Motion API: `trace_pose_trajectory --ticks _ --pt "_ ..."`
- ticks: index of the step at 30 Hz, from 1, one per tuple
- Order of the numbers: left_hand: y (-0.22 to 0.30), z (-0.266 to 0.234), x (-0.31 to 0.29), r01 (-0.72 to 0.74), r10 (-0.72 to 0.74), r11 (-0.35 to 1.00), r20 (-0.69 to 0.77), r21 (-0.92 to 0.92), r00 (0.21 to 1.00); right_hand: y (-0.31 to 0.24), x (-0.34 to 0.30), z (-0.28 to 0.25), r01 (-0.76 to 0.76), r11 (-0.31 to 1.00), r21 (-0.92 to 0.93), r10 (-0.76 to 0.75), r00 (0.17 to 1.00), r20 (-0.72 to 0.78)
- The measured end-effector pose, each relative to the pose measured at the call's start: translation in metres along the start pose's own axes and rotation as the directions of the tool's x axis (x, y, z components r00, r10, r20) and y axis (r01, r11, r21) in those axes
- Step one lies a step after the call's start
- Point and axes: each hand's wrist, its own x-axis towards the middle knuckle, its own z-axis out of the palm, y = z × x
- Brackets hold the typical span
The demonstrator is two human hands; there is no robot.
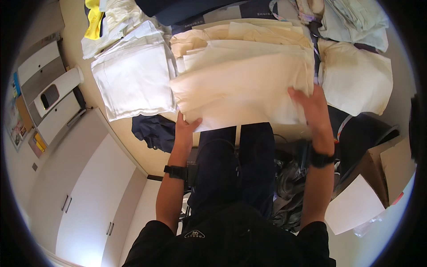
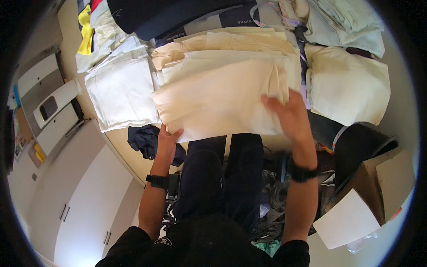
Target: The person sorts a pile of white fabric items on a bed, handling them one at a time to check their shape and size before placing them into a new stack.
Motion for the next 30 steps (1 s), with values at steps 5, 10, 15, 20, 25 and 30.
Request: trace_pose_trajectory --ticks 5,10,15,20,25,30 --pt "0.004 0.01 -0.002 -0.037 0.045 0.995 0.079 -0.097 0.996 -0.039 -0.089 0.029 0.389 0.915 -0.102 -0.354 0.899 0.257" --pt "-0.005 -0.019 -0.009 -0.051 0.072 0.978 0.097 -0.204 0.993 -0.057 -0.125 0.063 0.46 0.888 0.013 -0.371 0.697 0.614" --pt "0.005 -0.03 -0.009 -0.058 0.071 0.993 0.122 -0.107 0.99 -0.063 -0.128 0.053 0.48 0.874 0.075 -0.431 0.696 0.574" --pt "0.016 -0.037 0.0 -0.07 0.06 0.992 0.096 0.102 0.994 -0.061 -0.12 0.037 0.514 0.857 0.029 -0.459 0.737 0.496" --pt "0.046 -0.019 -0.007 0.012 0.006 0.929 -0.047 0.371 0.999 -0.06 -0.106 0.014 0.488 0.87 0.073 -0.466 0.764 0.445" --pt "0.058 0.0 -0.005 -0.093 0.137 0.891 -0.066 0.445 0.988 -0.02 -0.059 -0.018 0.173 0.984 -0.042 -0.171 0.983 0.065"
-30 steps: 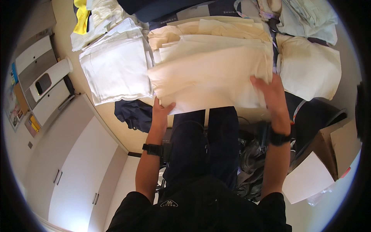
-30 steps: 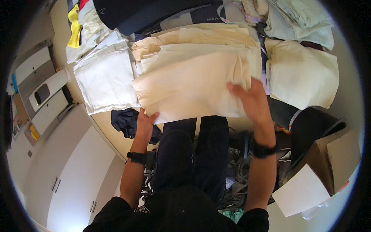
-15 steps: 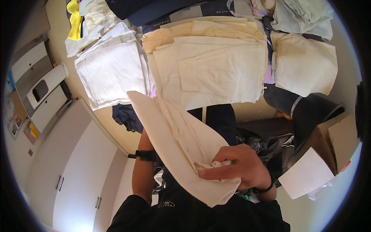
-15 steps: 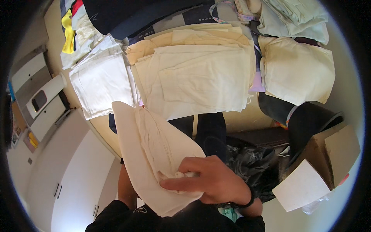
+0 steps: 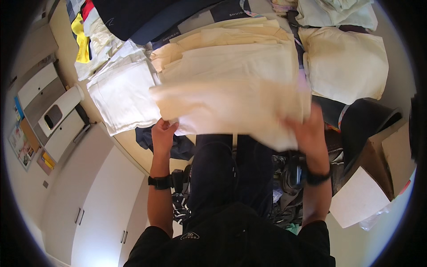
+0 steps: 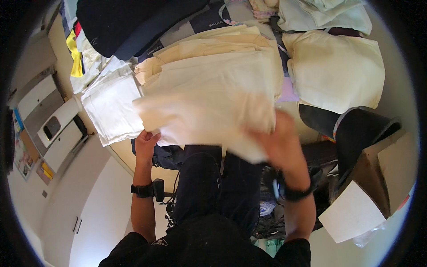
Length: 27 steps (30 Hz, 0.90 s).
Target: The person sorts a pile of white fabric items on a bed, handling them one at a time to check their shape and size before placing them into a new stack.
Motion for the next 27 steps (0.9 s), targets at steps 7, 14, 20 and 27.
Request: trace_pose_trajectory --ticks 7,14,20,27 --pt "0.003 0.023 0.007 0.027 0.003 0.971 -0.121 0.24 0.993 0.12 0.088 -0.035 -0.056 0.986 0.158 0.112 0.921 -0.374" --pt "0.024 0.043 0.028 -0.178 0.283 0.917 -0.267 0.357 0.921 0.089 0.078 -0.023 -0.087 0.996 0.036 0.094 0.917 -0.388" --pt "0.033 0.045 0.045 -0.034 0.066 0.993 -0.289 0.113 0.955 0.054 0.08 -0.01 -0.09 0.96 -0.267 -0.031 0.908 -0.418" --pt "0.047 0.045 0.034 -0.356 0.336 0.934 -0.276 -0.021 0.9 0.064 0.063 -0.008 0.081 0.995 -0.064 -0.101 0.894 -0.436"
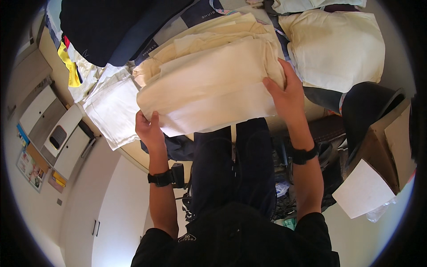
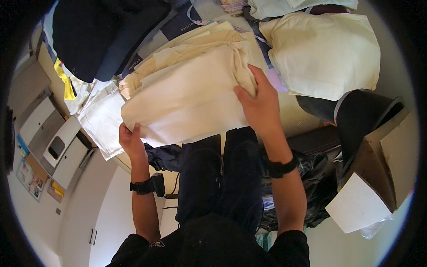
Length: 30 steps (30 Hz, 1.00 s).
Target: The person sorts a pile of white fabric items on a bed, handling them one at a time to check their shape and size before placing them into a new stack.
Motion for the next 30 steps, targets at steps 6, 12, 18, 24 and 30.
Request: trace_pose_trajectory --ticks 6,12,18,24,30 --pt "0.004 0.01 0.014 0.042 -0.044 0.964 0.002 0.262 0.999 0.025 -0.005 -0.015 -0.282 0.923 0.263 0.26 0.959 0.117" --pt "0.046 0.033 0.013 -0.537 0.509 0.575 0.244 0.617 0.826 0.033 -0.005 -0.014 -0.256 0.943 0.214 0.251 0.967 0.052" --pt "0.087 0.102 0.023 -0.766 0.425 0.565 0.688 0.306 0.588 0.027 -0.029 -0.018 -0.31 0.894 0.323 0.322 0.947 0.016" --pt "0.108 0.164 0.02 -0.875 0.451 0.472 0.825 0.103 0.341 0.009 -0.072 -0.013 -0.065 0.98 0.189 0.082 0.993 -0.087" --pt "0.133 0.155 0.022 -0.605 0.262 0.797 0.903 -0.003 0.341 -0.021 -0.088 -0.014 0.284 0.955 0.084 -0.289 0.955 0.063"
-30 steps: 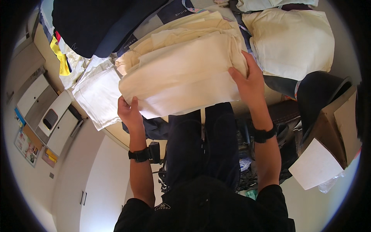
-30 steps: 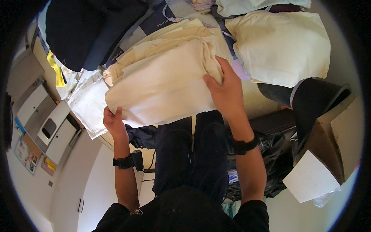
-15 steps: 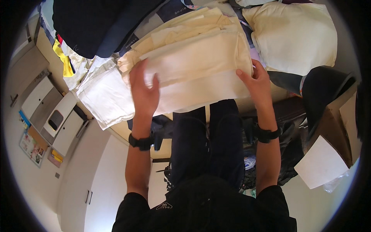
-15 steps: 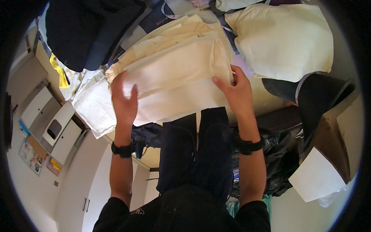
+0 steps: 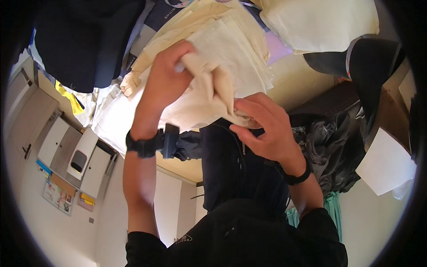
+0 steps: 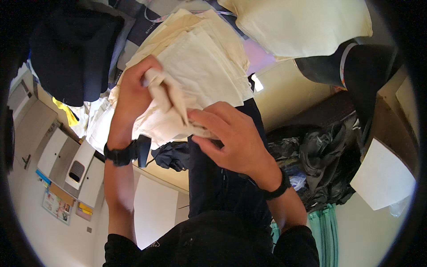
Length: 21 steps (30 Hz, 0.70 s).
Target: The person sorts a pile of white fabric items on a bed, handling them one at a time to check their shape and size before placing them into a new stack.
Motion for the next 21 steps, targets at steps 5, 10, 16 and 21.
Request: trace_pose_trajectory --ticks 5,10,16,21 --pt "0.023 -0.017 -0.036 -0.123 0.127 0.99 0.057 -0.074 0.99 0.005 -0.014 -0.019 -0.155 0.974 0.165 0.159 0.987 -0.011" --pt "0.047 -0.017 -0.065 -0.117 0.116 0.993 0.05 0.025 0.992 0.039 -0.026 -0.03 -0.082 0.997 0.016 0.082 0.997 -0.009" --pt "0.055 -0.008 -0.079 -0.132 0.12 0.988 0.136 0.08 0.983 0.047 -0.024 -0.023 -0.506 0.839 0.202 0.506 0.861 0.053" --pt "0.069 0.002 -0.08 -0.154 0.105 0.974 0.27 0.164 0.957 0.064 -0.031 -0.012 -0.639 0.688 0.345 0.678 0.735 0.01"
